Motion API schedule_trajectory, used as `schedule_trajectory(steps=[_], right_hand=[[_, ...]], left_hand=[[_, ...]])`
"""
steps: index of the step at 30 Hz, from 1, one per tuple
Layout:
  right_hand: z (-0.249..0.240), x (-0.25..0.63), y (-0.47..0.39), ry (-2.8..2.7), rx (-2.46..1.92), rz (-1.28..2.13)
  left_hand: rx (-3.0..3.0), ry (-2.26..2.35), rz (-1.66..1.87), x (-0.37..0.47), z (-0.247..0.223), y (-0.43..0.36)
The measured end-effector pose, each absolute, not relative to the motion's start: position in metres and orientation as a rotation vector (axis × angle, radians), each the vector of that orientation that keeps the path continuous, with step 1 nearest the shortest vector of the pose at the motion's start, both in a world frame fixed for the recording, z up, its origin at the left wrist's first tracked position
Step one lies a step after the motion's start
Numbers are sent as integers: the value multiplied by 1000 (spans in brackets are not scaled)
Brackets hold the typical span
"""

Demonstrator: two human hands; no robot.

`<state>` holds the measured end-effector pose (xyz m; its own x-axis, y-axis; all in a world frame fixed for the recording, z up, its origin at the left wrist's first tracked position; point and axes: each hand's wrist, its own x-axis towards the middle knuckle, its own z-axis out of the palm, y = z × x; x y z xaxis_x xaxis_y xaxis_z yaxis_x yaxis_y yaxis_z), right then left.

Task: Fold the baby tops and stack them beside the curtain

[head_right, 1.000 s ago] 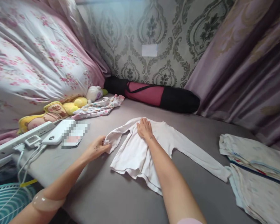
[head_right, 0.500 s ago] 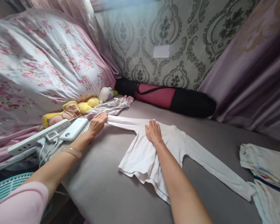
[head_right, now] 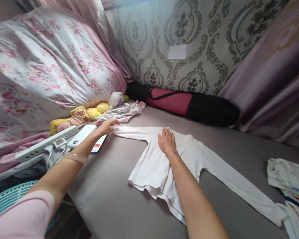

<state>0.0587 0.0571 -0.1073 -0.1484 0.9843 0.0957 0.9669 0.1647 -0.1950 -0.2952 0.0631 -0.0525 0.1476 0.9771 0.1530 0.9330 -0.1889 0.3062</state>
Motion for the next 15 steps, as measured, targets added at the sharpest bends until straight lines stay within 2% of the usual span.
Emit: schedule_trajectory(steps=[2,7,15], right_hand=[[-107,58,57,-2238,-1910,127],[-106,58,56,-2229,-1907,134],[-104,57,56,-2238,-1953,219]], left_hand=[[2199,1891,509,-293,-49,73],[2207,2038,242,-276,-58,83],[2219,2112,214,-266,-60,87]])
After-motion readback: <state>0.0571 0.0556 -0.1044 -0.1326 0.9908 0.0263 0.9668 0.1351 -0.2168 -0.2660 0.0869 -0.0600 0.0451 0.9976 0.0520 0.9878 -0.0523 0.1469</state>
